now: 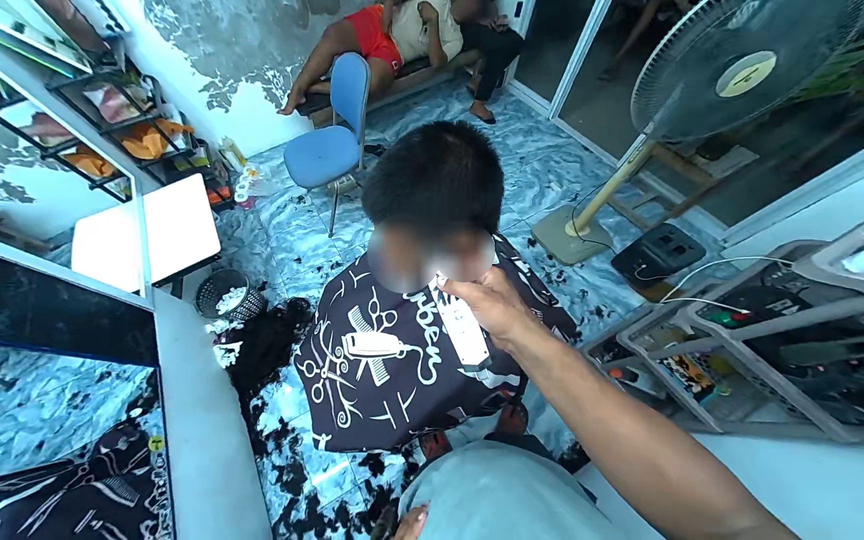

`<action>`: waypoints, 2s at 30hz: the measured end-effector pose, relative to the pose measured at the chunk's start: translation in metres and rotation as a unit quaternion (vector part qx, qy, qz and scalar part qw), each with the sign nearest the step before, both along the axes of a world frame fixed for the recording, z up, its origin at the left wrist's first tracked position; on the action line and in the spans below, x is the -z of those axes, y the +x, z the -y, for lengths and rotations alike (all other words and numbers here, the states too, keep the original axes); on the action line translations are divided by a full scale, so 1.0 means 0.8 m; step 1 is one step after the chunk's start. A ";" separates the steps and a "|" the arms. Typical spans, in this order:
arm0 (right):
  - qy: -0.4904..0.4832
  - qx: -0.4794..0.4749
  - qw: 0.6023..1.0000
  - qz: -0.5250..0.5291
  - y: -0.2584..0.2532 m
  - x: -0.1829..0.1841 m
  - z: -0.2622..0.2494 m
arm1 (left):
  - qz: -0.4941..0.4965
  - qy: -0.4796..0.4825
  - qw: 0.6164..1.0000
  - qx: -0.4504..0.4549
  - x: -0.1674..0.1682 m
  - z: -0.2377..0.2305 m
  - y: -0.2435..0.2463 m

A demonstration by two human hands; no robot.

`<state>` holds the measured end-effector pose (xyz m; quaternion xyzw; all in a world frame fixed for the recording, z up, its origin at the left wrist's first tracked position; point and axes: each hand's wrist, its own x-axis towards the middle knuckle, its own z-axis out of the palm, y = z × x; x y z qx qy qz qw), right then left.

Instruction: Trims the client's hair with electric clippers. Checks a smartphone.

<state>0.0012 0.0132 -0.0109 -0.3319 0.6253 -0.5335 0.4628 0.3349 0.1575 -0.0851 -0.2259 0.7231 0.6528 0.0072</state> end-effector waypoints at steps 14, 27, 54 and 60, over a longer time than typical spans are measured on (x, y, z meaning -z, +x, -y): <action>-0.003 0.012 1.000 0.021 0.007 0.003 -0.001 | -0.022 0.021 0.999 0.039 0.040 0.001 0.011; -0.014 0.005 1.000 0.008 0.008 0.002 -0.001 | -0.055 0.014 0.998 0.038 0.070 -0.003 0.023; -0.041 0.038 0.998 0.010 0.007 -0.008 -0.001 | -0.063 0.012 0.996 0.061 0.085 -0.005 0.028; -0.003 0.040 0.999 -0.010 0.003 -0.006 -0.001 | -0.052 0.015 0.996 0.065 0.086 -0.006 0.026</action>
